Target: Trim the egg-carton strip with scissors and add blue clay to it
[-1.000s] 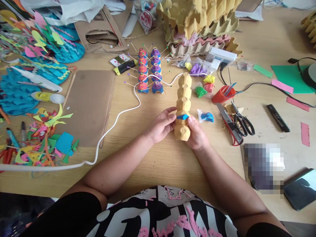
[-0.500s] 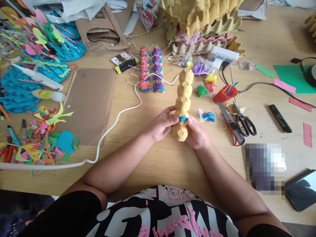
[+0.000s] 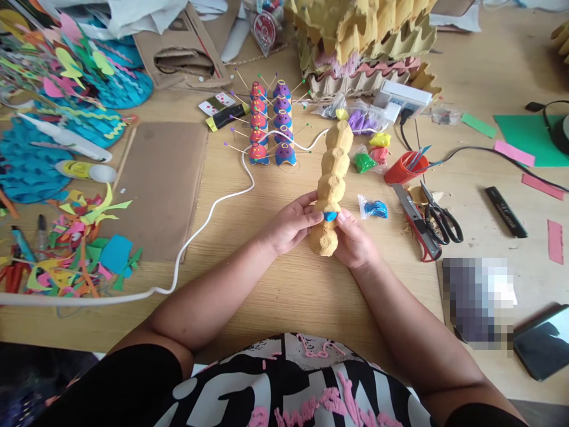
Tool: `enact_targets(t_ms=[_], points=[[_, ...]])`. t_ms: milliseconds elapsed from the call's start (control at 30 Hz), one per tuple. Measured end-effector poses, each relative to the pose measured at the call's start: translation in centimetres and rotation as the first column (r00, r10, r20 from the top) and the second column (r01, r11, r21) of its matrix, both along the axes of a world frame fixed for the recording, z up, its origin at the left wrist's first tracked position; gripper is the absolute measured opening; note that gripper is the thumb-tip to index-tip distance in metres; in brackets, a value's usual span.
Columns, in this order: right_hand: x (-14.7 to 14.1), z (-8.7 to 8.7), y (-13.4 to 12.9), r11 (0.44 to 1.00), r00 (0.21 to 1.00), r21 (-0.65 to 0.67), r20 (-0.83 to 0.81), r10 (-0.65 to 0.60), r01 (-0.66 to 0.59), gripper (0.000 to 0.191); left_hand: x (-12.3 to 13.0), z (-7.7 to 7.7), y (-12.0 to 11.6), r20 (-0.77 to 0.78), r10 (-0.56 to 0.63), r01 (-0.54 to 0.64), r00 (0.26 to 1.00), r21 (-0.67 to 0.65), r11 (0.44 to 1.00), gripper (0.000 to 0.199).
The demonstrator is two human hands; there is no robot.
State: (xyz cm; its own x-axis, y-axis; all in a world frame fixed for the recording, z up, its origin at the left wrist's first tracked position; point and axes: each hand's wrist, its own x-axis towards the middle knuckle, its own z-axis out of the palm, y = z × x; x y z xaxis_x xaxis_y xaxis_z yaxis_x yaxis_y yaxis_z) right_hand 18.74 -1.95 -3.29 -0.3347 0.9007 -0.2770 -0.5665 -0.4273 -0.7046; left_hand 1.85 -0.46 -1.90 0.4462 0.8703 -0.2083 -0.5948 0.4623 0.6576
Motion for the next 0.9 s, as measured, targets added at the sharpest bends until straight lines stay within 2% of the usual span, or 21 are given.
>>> enact_targets(t_ms=[300,433,600,900], points=[[-0.03,0.35,-0.07,0.998,0.999,0.049,-0.031,0.045,-0.043,0.050,-0.02,-0.02,-0.10,0.000,0.001,-0.001,1.000,0.016,1.000,0.072],[0.07,0.17,-0.02,0.999,0.999,0.013,0.008,0.040,-0.040,0.044,-0.11,-0.03,-0.11,0.003,0.006,-0.006,1.000,0.017,1.000,0.074],[0.04,0.08,0.07,0.999,0.999,-0.027,-0.029,0.031,-0.031,0.046,-0.17,-0.06,-0.14,-0.017,-0.007,0.008,1.000,0.055,0.998,0.070],[-0.02,0.02,-0.02,1.000,1.000,-0.020,-0.007,0.019,-0.019,0.044,0.19,0.00,-0.15,0.015,0.039,-0.038,0.999,-0.026,0.999,0.070]])
